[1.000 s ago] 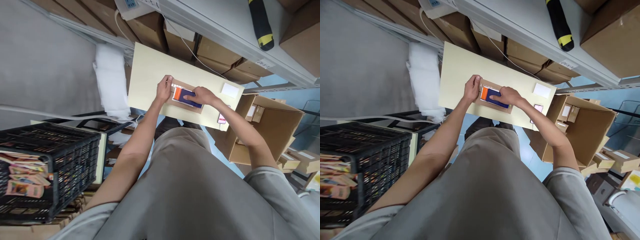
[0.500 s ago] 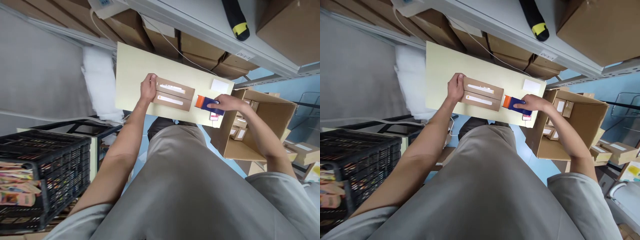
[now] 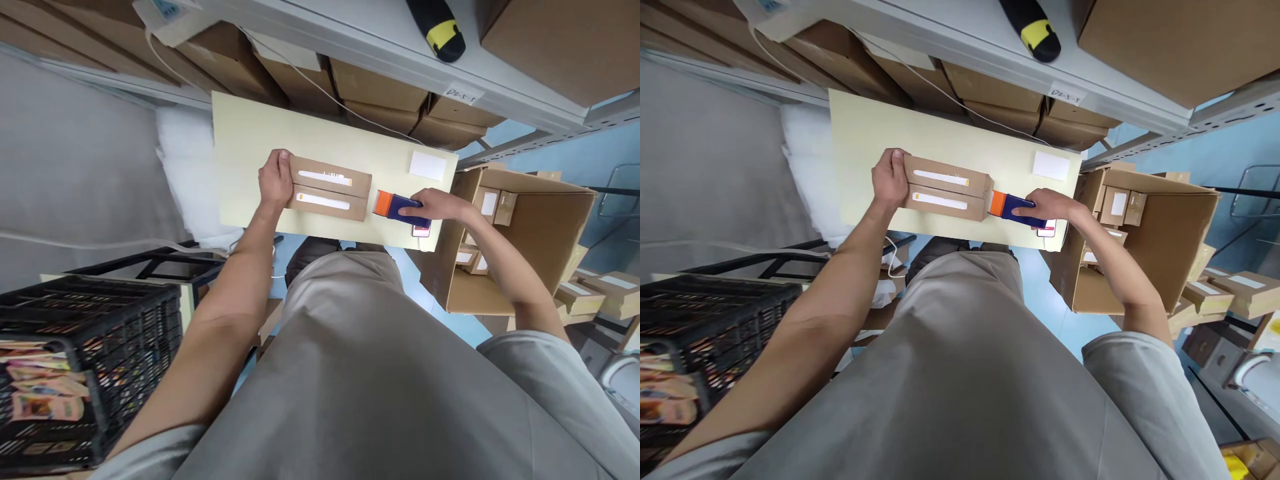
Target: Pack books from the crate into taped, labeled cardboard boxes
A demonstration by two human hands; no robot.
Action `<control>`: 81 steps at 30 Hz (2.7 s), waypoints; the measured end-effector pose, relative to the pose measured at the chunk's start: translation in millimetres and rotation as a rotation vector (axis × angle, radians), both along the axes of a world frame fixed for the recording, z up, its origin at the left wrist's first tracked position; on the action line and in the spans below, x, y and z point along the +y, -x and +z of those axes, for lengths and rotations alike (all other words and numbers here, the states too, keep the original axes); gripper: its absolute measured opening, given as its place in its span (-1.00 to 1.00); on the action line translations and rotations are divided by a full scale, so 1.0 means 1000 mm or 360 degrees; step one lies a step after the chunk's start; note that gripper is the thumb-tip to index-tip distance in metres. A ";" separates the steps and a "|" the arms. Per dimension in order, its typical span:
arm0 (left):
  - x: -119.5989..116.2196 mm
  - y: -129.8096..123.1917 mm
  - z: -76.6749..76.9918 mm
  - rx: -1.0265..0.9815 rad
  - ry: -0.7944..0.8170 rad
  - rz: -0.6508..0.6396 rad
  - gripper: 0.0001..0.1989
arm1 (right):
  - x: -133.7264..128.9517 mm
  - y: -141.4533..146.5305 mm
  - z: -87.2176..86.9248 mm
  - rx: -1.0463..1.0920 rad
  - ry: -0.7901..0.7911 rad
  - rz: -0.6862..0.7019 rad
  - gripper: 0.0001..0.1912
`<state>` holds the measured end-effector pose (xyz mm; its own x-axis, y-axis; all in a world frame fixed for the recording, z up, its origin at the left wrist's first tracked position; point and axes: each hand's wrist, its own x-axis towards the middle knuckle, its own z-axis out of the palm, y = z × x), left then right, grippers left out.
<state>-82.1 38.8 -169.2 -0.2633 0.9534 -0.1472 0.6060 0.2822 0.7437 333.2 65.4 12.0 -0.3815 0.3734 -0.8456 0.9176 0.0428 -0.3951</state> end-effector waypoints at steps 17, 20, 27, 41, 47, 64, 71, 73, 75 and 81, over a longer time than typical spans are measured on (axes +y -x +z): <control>0.000 -0.003 0.005 0.0066 0.0105 0.0014 -0.25 | -0.018 0.013 -0.031 -0.0510 -0.0256 0.0119 -0.32; 0.000 -0.004 0.006 0.0086 0.0107 0.0022 -0.25 | -0.028 0.038 -0.040 -0.0566 -0.0337 0.0048 -0.36; 0.001 -0.005 0.006 0.0024 0.0034 -0.0001 -0.24 | -0.047 0.090 -0.069 -0.0574 -0.0472 -0.0182 -0.52; 0.001 -0.031 0.076 -0.0214 -0.0551 -0.0312 -0.40 | -0.040 0.108 0.027 -0.0793 -0.1051 -0.0904 -0.44; 0.033 -0.067 0.178 -0.0428 -0.0949 -0.0711 -0.54 | 0.014 0.148 0.091 -0.0305 -0.1365 -0.0909 -0.48; 0.087 -0.055 0.194 -0.0504 -0.0953 -0.0580 -0.39 | 0.154 0.232 0.113 -0.0339 -0.1756 -0.0082 -0.37; 0.007 0.010 0.076 -0.0424 -0.0157 -0.0267 -0.37 | 0.048 0.189 0.041 -0.0179 -0.1929 -0.0647 -0.23; -0.020 0.020 0.049 -0.0402 0.0124 -0.0164 -0.36 | -0.003 0.180 0.004 -0.0189 -0.1728 -0.0846 -0.21; -0.041 0.020 0.035 -0.0382 0.0267 -0.0146 -0.36 | -0.050 0.178 -0.032 -0.0217 -0.1449 -0.1052 -0.18; -0.053 -0.011 0.039 -0.0188 0.0262 -0.0085 -0.37 | -0.108 0.197 -0.093 -0.0262 -0.0993 -0.1326 -0.10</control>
